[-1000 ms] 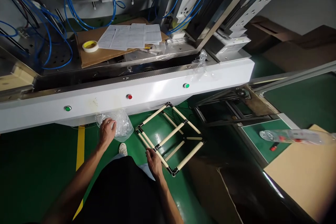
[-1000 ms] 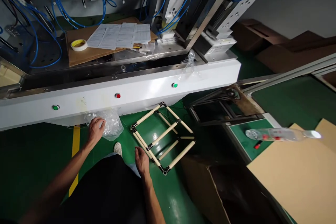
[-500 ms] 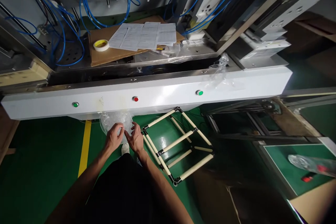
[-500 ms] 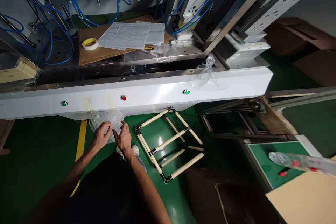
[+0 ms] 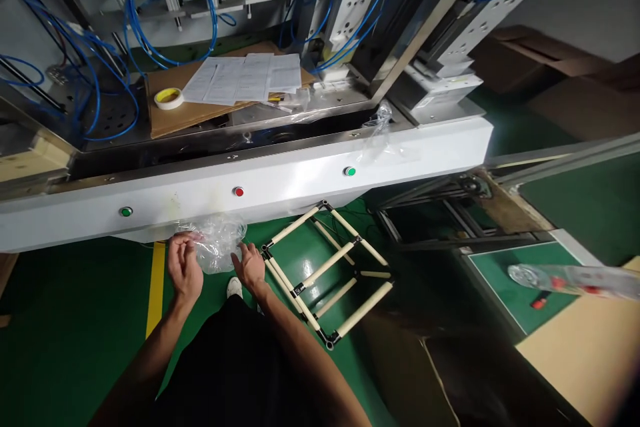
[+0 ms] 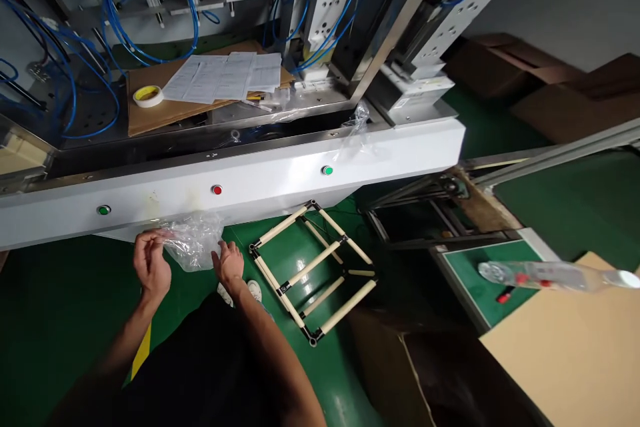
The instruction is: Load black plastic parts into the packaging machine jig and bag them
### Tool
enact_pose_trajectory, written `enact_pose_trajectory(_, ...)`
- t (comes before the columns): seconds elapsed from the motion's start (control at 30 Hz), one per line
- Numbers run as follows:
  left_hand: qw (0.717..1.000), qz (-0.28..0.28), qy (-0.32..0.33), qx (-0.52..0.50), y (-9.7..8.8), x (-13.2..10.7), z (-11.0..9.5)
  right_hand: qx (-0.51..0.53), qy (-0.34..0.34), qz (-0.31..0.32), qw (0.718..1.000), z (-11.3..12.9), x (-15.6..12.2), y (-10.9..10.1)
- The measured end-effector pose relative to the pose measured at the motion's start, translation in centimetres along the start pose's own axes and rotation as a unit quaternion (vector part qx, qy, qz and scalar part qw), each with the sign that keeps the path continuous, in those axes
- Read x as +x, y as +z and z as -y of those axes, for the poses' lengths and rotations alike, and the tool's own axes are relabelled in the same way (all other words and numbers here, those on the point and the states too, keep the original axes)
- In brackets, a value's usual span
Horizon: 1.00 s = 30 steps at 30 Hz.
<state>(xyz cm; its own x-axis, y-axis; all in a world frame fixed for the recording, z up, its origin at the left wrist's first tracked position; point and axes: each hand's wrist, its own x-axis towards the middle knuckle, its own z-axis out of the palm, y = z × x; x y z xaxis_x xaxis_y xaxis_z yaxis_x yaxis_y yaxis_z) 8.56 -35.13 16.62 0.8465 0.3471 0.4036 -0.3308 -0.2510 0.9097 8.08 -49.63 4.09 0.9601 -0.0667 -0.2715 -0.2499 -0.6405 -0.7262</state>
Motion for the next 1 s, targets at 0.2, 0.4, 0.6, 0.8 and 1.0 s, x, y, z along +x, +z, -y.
enact_pose_trajectory(0.2,0.993,0.093,0.072,-0.026,-2.0,1.7,-3.3,0.169,-0.05,-0.03,0.984,2.4,-1.7,-3.7)
enact_pose_trajectory(0.4,0.924,0.322,0.202,0.048,-3.7,0.1,-5.7,0.601,0.015,0.005,0.799,6.9,-2.2,-9.3)
enact_pose_trajectory(0.6,0.977,0.174,0.12,0.007,-3.4,-3.2,-5.5,0.718,0.086,-0.078,0.686,9.2,-2.0,-13.6)
enact_pose_trajectory(0.8,0.958,0.23,-0.123,-0.121,-3.1,-4.1,-4.2,0.741,0.04,-0.016,0.67,9.7,-3.3,-17.3)
enact_pose_trajectory(1.0,0.932,0.208,-0.23,-0.187,-0.3,0.0,-6.2,0.635,-0.008,0.094,0.766,9.8,-4.9,-17.5)
